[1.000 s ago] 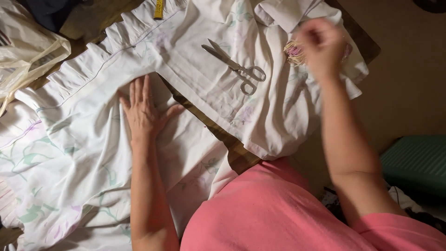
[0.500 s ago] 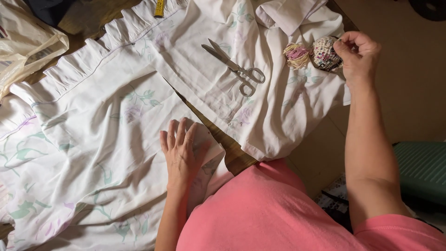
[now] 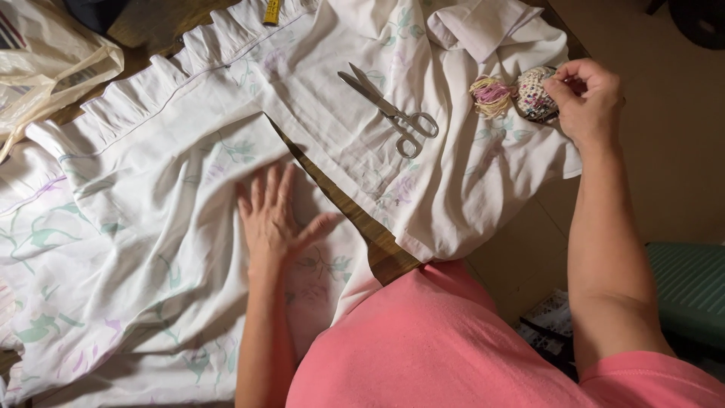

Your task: Measuring, pinning, and cutting a piece of floral fabric on a work table.

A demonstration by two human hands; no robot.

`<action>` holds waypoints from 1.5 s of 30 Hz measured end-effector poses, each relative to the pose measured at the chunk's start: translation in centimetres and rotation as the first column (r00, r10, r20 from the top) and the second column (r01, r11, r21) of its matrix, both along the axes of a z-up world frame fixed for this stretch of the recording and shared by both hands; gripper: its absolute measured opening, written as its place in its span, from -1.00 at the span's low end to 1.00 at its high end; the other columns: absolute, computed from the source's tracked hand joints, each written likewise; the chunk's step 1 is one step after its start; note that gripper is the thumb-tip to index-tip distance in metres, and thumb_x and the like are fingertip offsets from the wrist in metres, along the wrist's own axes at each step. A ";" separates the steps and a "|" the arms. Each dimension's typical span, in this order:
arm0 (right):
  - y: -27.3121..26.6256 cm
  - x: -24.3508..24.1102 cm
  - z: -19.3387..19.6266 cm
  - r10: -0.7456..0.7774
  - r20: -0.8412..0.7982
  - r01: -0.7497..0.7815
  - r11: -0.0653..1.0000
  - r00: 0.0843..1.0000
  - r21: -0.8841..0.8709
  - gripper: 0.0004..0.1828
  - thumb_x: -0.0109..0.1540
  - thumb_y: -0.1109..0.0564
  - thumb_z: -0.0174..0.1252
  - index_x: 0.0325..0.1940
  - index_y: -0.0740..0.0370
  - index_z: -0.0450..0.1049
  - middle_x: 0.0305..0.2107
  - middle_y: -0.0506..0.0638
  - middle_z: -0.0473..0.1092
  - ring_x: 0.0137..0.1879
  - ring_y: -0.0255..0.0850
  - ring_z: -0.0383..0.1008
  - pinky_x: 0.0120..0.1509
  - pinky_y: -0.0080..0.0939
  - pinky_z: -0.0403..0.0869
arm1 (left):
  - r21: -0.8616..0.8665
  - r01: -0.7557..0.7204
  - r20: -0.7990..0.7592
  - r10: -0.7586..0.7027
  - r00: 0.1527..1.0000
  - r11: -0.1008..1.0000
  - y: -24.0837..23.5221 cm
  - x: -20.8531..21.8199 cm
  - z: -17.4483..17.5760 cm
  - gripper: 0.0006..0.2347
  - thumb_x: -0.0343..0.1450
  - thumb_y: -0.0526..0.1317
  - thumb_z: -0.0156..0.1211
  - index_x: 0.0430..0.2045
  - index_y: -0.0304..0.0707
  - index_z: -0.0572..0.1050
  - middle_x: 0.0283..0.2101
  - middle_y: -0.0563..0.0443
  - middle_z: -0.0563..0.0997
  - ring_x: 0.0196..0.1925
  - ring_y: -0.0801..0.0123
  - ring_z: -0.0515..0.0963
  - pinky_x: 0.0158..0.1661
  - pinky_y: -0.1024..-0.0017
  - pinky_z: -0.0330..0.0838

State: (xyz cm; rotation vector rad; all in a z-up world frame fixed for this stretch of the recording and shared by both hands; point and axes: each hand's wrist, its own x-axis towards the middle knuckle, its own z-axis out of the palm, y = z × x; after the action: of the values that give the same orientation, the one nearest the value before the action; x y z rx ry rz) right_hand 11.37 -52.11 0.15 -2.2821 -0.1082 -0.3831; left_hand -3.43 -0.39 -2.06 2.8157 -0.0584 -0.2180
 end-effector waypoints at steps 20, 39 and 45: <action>0.8 -0.8 0.0 0.107 0.125 -0.078 0.972 0.986 -0.221 -0.86 0.34 0.44 0.44 -0.15 0.36 0.61 -0.26 0.10 0.44 -0.23 -0.15 0.38 -0.14 -0.18 0.39 | -0.299 0.243 0.636 0.003 0.771 0.923 -9.5 8.5 2.8 -0.74 0.42 -0.16 0.43 -0.13 -0.34 0.62 -0.10 -0.14 0.65 0.01 0.01 0.54 0.09 0.11 0.41; 1.4 -1.1 0.6 -0.112 0.123 0.091 0.981 0.986 0.170 -0.67 0.16 0.19 0.64 -0.28 0.25 0.54 -0.42 0.05 0.53 -0.29 -0.29 0.49 -0.13 -0.27 0.46 | -0.735 0.141 0.082 -0.120 0.989 0.663 -34.7 19.4 0.5 -0.89 0.36 -0.02 0.30 -0.36 0.17 0.69 -0.40 0.11 0.75 -0.25 0.00 0.75 -0.18 0.06 0.67; 0.3 -0.7 -1.8 -0.069 0.287 0.021 0.986 0.956 0.167 -0.72 0.15 0.36 0.64 -0.33 0.32 0.59 -0.37 0.12 0.57 -0.20 -0.15 0.59 -0.04 -0.18 0.51 | -0.767 0.125 0.035 -0.154 0.987 0.629 -34.5 19.4 1.0 -0.84 0.35 0.02 0.27 -0.31 0.17 0.70 -0.32 -0.02 0.77 -0.13 -0.09 0.74 -0.05 -0.01 0.64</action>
State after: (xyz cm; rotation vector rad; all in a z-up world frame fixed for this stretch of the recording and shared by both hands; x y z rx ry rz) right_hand 10.65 -51.80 -1.65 -2.0574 -0.1677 -0.7264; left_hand 16.02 -34.87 -1.07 1.9346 -0.2934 -0.2103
